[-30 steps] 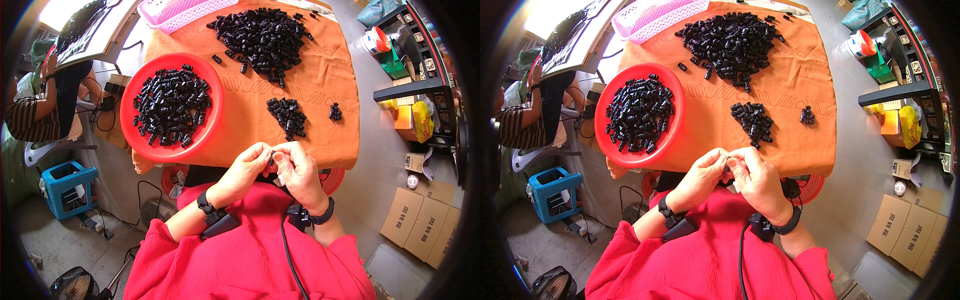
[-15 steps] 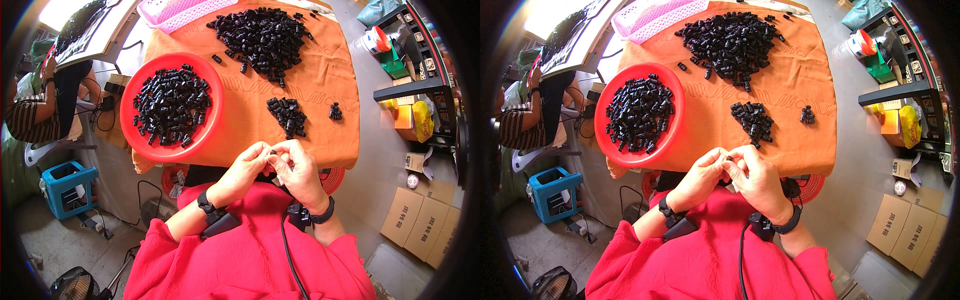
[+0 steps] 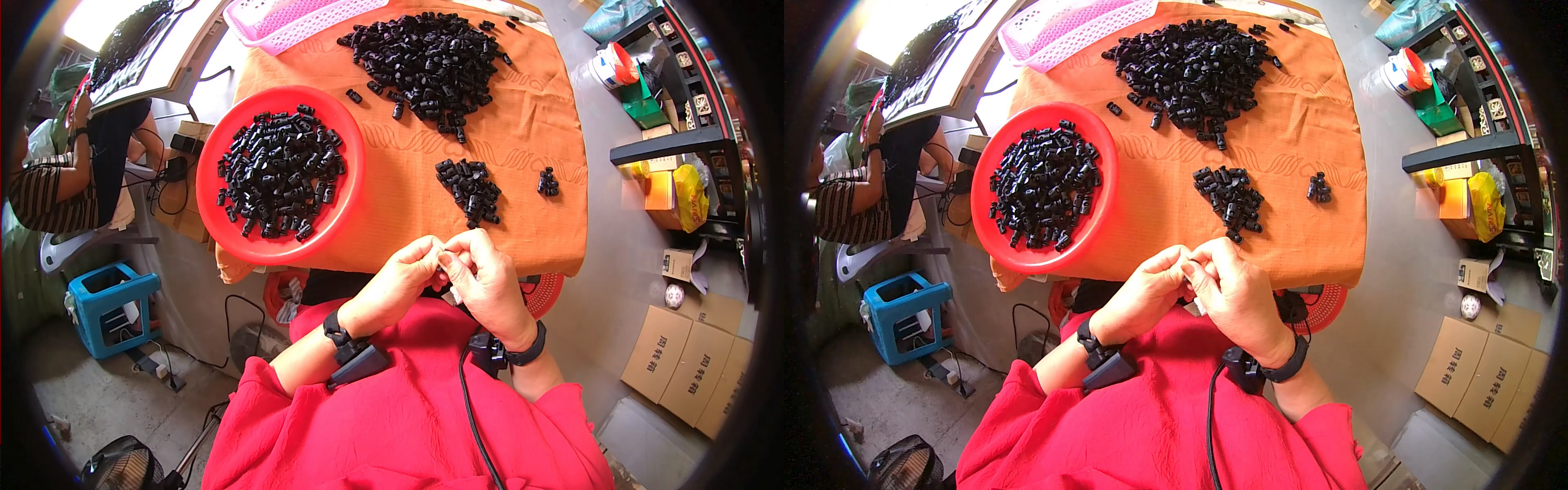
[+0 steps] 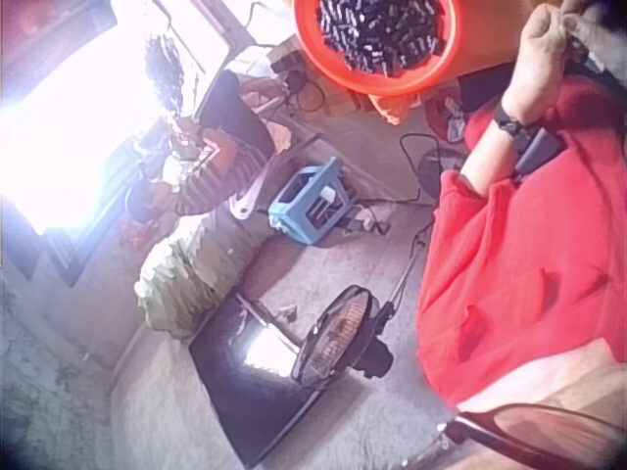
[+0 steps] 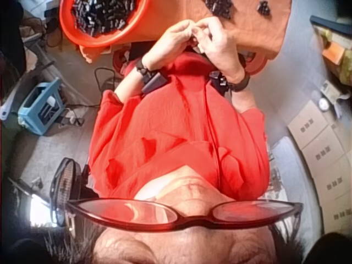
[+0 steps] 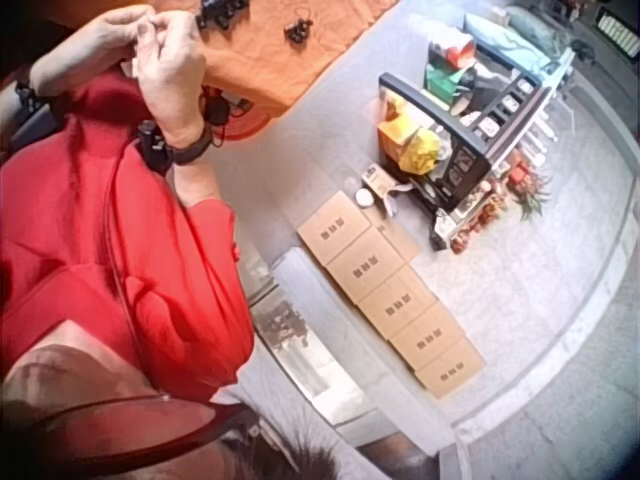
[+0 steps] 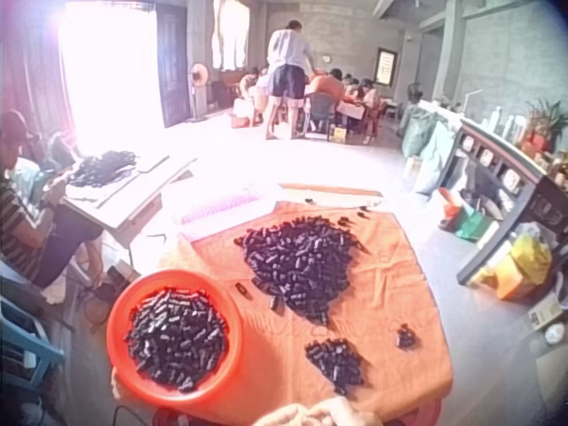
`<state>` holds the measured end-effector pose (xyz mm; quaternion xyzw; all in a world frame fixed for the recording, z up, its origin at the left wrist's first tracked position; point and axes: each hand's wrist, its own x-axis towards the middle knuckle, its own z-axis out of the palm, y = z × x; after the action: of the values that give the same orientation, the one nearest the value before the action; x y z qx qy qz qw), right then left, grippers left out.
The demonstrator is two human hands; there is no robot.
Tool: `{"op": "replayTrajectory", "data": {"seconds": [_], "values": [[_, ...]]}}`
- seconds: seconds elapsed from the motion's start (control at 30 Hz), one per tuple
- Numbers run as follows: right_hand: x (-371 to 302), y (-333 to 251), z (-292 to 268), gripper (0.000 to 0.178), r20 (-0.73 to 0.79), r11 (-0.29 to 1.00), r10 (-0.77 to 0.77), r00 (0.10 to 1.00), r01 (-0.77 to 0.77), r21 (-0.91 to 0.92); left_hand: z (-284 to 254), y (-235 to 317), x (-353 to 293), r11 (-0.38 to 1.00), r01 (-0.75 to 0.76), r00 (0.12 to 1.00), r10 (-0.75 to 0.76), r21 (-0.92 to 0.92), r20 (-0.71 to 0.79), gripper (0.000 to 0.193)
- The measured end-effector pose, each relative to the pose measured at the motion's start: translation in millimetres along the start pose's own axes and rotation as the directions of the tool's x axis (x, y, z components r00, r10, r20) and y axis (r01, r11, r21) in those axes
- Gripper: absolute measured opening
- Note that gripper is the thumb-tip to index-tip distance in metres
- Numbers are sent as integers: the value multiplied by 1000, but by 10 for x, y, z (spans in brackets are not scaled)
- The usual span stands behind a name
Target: The person is assembling small black components by hand at a table.
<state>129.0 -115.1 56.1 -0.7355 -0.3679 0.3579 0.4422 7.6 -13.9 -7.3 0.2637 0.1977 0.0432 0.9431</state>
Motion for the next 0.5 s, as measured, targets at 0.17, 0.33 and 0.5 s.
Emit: {"op": "replayTrajectory", "data": {"seconds": [0.17,0.33,0.5], "values": [[3,46,8,9,-19,999,2,1000,-1,39,-35,0,7,999,-26,998,27,-23,61,19],[4,43,-4,9,0,994,18,1000,-18,104,-16,-9,2,999,-32,999,31,13,23,17],[5,71,0,11,13,996,22,1000,-23,87,-16,1,2,999,-15,1000,14,34,2,16]]}}
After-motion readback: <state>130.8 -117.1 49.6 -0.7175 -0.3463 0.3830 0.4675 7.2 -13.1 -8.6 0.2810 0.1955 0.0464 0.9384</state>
